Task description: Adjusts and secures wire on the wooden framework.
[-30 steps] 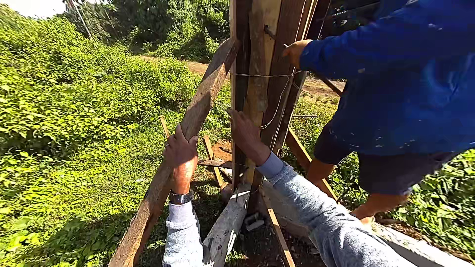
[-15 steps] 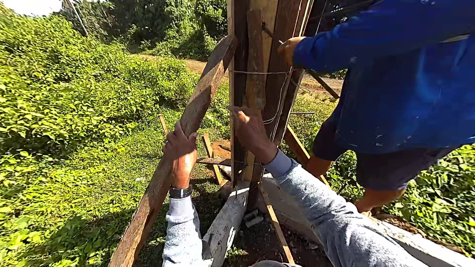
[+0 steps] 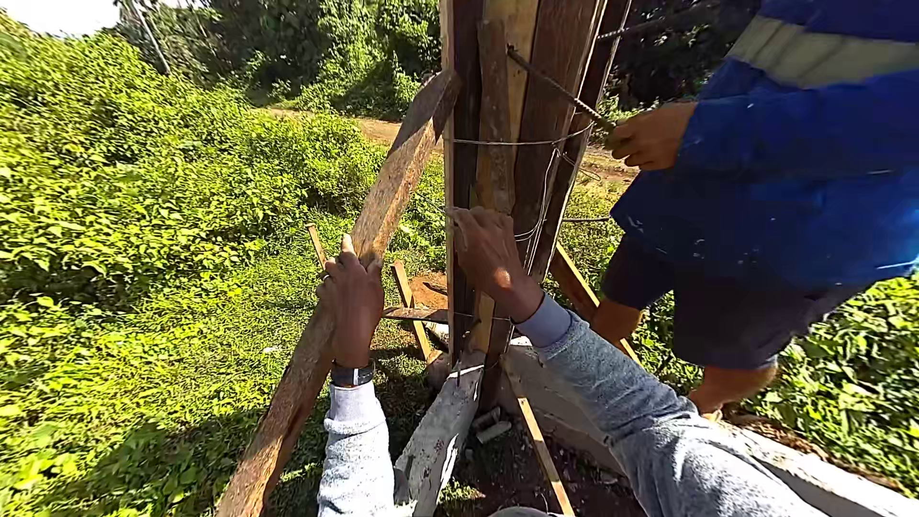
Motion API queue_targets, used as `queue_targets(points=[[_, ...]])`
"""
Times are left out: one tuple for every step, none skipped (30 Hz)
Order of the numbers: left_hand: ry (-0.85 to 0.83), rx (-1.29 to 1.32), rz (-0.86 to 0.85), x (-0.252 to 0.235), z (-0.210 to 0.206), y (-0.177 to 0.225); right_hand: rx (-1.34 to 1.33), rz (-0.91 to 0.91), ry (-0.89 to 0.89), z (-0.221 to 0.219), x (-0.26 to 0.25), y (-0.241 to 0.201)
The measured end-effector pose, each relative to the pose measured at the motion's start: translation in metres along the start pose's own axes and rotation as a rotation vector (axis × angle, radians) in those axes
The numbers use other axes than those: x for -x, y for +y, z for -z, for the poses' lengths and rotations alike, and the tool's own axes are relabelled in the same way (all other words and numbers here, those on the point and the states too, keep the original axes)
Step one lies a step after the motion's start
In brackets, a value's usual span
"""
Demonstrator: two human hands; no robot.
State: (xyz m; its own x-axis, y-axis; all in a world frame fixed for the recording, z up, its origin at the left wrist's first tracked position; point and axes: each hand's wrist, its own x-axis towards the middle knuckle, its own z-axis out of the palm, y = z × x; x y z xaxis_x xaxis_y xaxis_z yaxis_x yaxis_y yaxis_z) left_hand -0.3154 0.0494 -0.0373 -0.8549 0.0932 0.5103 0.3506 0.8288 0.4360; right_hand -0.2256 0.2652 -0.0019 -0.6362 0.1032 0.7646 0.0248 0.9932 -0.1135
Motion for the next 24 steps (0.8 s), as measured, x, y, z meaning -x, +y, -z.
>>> queue_targets(points=[[-0.01, 0.007, 0.007, 0.0, 0.0004, 0.0001, 0.008, 0.001, 0.005, 0.0008, -0.0003, -0.0003], [-0.026, 0.0, 0.015, 0.0, 0.0005, 0.0004, 0.016, -0.004, 0.005, 0.0013, -0.0007, -0.0005], [-0.032, -0.012, 0.018, 0.0005, -0.0007, 0.0001, 0.023, -0.006, 0.008, 0.0013, -0.0008, -0.0004], [-0.023, -0.013, 0.011, 0.0013, -0.0027, -0.0006, 0.027, -0.005, 0.011, 0.0012, -0.0007, 0.0003], [-0.006, -0.007, 0.003, 0.002, -0.0048, -0.0016, 0.028, -0.004, 0.016, 0.0013, -0.0006, 0.0008], [0.005, 0.001, 0.003, 0.0024, -0.0059, -0.0023, 0.025, -0.006, 0.016, 0.0013, -0.0006, 0.0013], [0.012, 0.005, 0.003, 0.0021, -0.0068, -0.0031, 0.02, -0.011, 0.005, 0.0019, -0.0011, 0.0015], [0.008, 0.011, 0.01, 0.0019, -0.0069, -0.0031, 0.018, -0.026, -0.024, 0.0034, -0.0019, 0.001], [-0.005, 0.008, 0.019, 0.0014, -0.007, -0.0028, 0.025, -0.038, -0.052, 0.005, -0.0026, 0.0006], [-0.018, 0.006, 0.023, 0.0008, -0.0067, -0.0022, 0.03, -0.045, -0.074, 0.0065, -0.0031, 0.0003], [-0.024, 0.001, 0.023, 0.0004, -0.0065, -0.002, 0.034, -0.045, -0.082, 0.0073, -0.0034, 0.0003], [-0.027, 0.0, 0.025, -0.0001, -0.0066, -0.002, 0.039, -0.045, -0.086, 0.0077, -0.0036, 0.0004], [-0.03, 0.004, 0.029, -0.0003, -0.0066, -0.0021, 0.046, -0.047, -0.089, 0.0075, -0.0036, 0.0004], [-0.03, 0.008, 0.033, -0.0005, -0.0066, -0.0022, 0.052, -0.048, -0.09, 0.0067, -0.0032, 0.0004], [-0.032, 0.011, 0.034, -0.0006, -0.0071, -0.0025, 0.059, -0.047, -0.092, 0.0063, -0.0032, 0.0007], [-0.029, 0.011, 0.032, -0.0005, -0.0076, -0.0026, 0.064, -0.046, -0.099, 0.006, -0.0031, 0.0015], [-0.029, 0.012, 0.03, -0.0004, -0.0077, -0.0029, 0.071, -0.045, -0.103, 0.0058, -0.003, 0.0021], [-0.029, 0.014, 0.028, -0.0002, -0.0078, -0.0034, 0.077, -0.045, -0.107, 0.006, -0.0028, 0.0024], [-0.028, 0.014, 0.027, -0.0002, -0.008, -0.004, 0.076, -0.048, -0.112, 0.0067, -0.0028, 0.0023], [-0.03, 0.011, 0.024, -0.0001, -0.0079, -0.004, 0.073, -0.051, -0.115, 0.0072, -0.0029, 0.002], [-0.031, 0.007, 0.025, -0.0002, -0.0078, -0.0038, 0.072, -0.05, -0.113, 0.0075, -0.0029, 0.0019], [-0.033, 0.009, 0.027, -0.0004, -0.0077, -0.0036, 0.07, -0.046, -0.109, 0.0079, -0.0027, 0.002], [-0.033, 0.009, 0.03, -0.0004, -0.0077, -0.0033, 0.067, -0.044, -0.106, 0.0082, -0.0026, 0.0023], [-0.034, 0.012, 0.031, -0.0003, -0.0073, -0.0028, 0.063, -0.044, -0.109, 0.0088, -0.0026, 0.0023]])
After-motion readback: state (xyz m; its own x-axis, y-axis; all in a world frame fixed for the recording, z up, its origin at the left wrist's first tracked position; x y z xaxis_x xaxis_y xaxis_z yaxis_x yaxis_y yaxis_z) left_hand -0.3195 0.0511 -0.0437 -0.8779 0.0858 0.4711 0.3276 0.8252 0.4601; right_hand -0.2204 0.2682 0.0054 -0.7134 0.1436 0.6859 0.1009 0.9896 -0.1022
